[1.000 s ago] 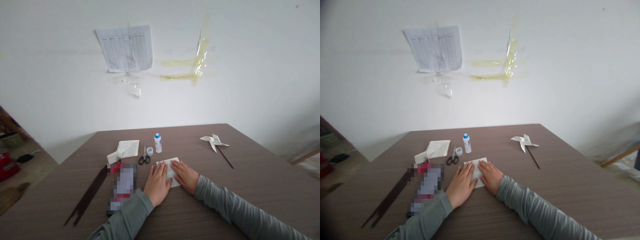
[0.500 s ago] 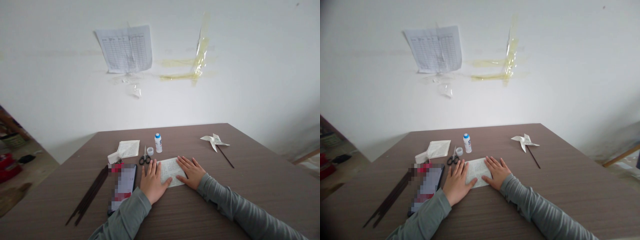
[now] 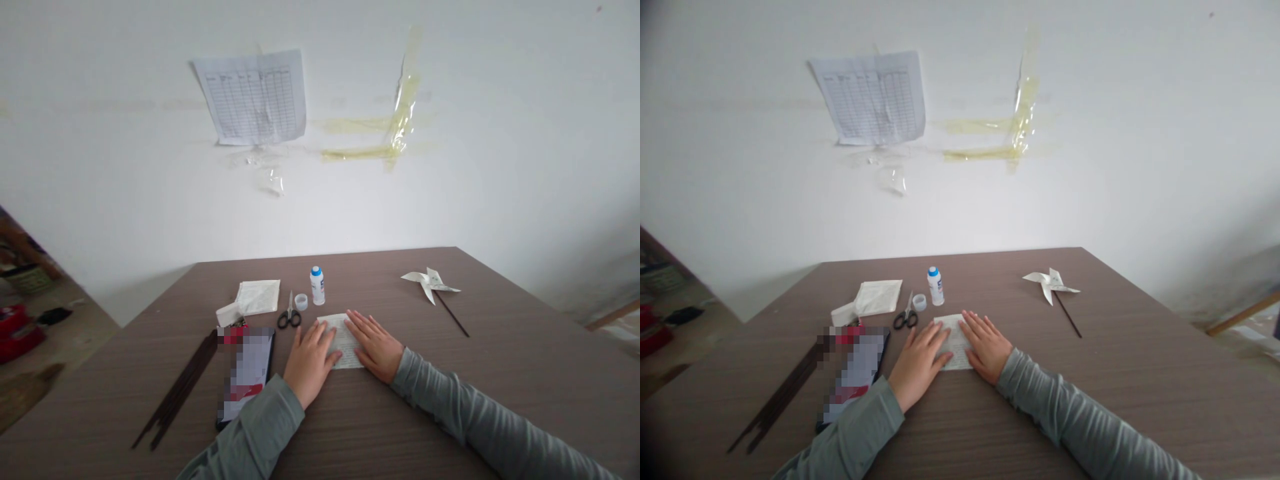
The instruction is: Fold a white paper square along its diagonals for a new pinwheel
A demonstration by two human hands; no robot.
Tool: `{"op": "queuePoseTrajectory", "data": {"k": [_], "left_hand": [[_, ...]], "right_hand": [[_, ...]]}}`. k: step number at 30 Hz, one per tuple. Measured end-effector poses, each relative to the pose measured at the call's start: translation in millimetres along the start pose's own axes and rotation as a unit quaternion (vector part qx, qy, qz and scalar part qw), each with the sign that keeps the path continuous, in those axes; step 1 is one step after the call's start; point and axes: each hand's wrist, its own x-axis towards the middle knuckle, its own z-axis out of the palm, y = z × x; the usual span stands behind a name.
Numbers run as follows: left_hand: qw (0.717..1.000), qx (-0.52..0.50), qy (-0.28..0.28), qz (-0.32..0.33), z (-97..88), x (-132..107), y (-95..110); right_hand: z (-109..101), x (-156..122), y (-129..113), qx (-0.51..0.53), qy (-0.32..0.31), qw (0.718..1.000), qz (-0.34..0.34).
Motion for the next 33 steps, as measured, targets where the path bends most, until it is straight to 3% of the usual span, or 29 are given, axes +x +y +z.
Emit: {"op": "queuePoseTrajectory", "data": {"k": [3, 7, 13, 17, 23, 27, 33], "left_hand": [[0.999, -0.014, -0.028, 0.018, -4.3, 1.8, 4.2], [0.999, -0.008, -0.042, -0.008, -5.1, 0.4, 6.5], [0.998, 0.016, -0.024, -0.059, -5.2, -2.5, 1.7], [0.996, 0.03, 0.004, -0.08, -7.5, -1.0, -4.8], [0.999, -0.013, 0.021, -0.023, -8.2, 4.9, -9.2], [0.996, -0.08, -0.014, 0.027, -8.1, 5.9, -8.3], [0.99, -0.118, -0.064, 0.029, -20.0, 2.8, -3.5]], "right_hand": [[-7.8, 1.3, 0.6, 0.032, -0.041, 0.998, -0.028], [-18.5, -2.0, 3.1, 0.044, -0.051, 0.998, -0.002], [-14.7, -9.2, 3.2, 0.037, -0.063, 0.996, 0.041], [-12.2, -9.7, 16.7, 0.027, -0.059, 0.997, 0.05], [-19.9, -9.5, 42.8, 0.079, -0.07, 0.994, 0.018], [-20.6, -8.8, 49.3, 0.094, -0.086, 0.992, 0.005], [-17.2, -9.4, 54.7, 0.091, -0.077, 0.993, -0.005]]}}
